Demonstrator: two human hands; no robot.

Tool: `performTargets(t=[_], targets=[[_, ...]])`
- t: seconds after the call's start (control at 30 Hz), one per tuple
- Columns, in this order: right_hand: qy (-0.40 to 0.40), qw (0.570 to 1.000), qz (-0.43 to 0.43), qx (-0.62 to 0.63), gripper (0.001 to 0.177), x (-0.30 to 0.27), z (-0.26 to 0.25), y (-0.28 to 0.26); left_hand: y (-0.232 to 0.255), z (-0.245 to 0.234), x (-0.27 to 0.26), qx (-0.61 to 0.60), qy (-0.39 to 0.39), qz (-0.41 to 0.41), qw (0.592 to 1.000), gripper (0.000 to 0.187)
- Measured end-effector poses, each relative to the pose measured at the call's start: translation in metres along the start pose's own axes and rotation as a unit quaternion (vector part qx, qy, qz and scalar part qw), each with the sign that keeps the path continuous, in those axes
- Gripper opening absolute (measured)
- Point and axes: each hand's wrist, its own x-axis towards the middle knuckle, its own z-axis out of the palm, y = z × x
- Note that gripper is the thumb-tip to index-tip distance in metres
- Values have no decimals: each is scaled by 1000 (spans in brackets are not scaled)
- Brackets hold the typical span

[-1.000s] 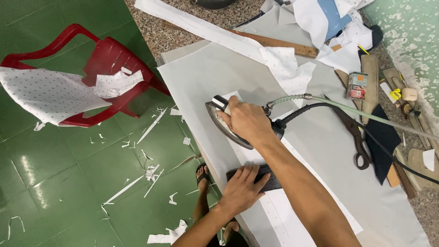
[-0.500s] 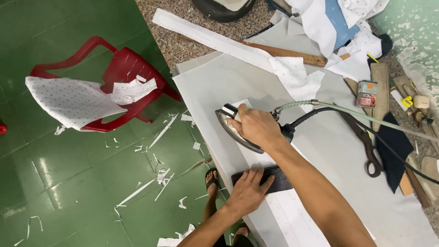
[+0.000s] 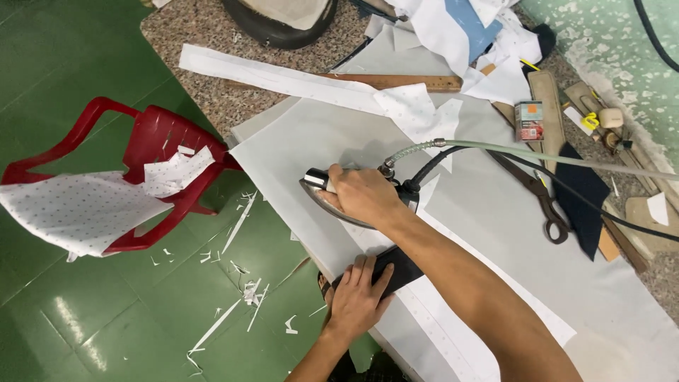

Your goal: The person irons a piece of white patterned fabric on a work table using a steam iron and a black pressing block. They smooth the fabric with their hands and the block while applying heat. After ironing, they use scissors to trim the edges of the fabric.

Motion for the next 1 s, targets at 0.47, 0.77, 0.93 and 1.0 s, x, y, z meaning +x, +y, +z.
performTargets(t=[0.47,0.77,0.93,1.0], targets=[[5,999,44,-11,54,-22,-33,42,-34,-8,33,-21,19,6,1000,54],[48,967,247,-31,54,-178,-66,60,-84,-8,66,10,73,12,997,47],[-52,948,309,51,58,-221,-32,30,-88,-8,70,7,83,17,996,47],[-71,953,279,91,57,-222,-20,16,-93,-9,73,11,78,22,997,47]])
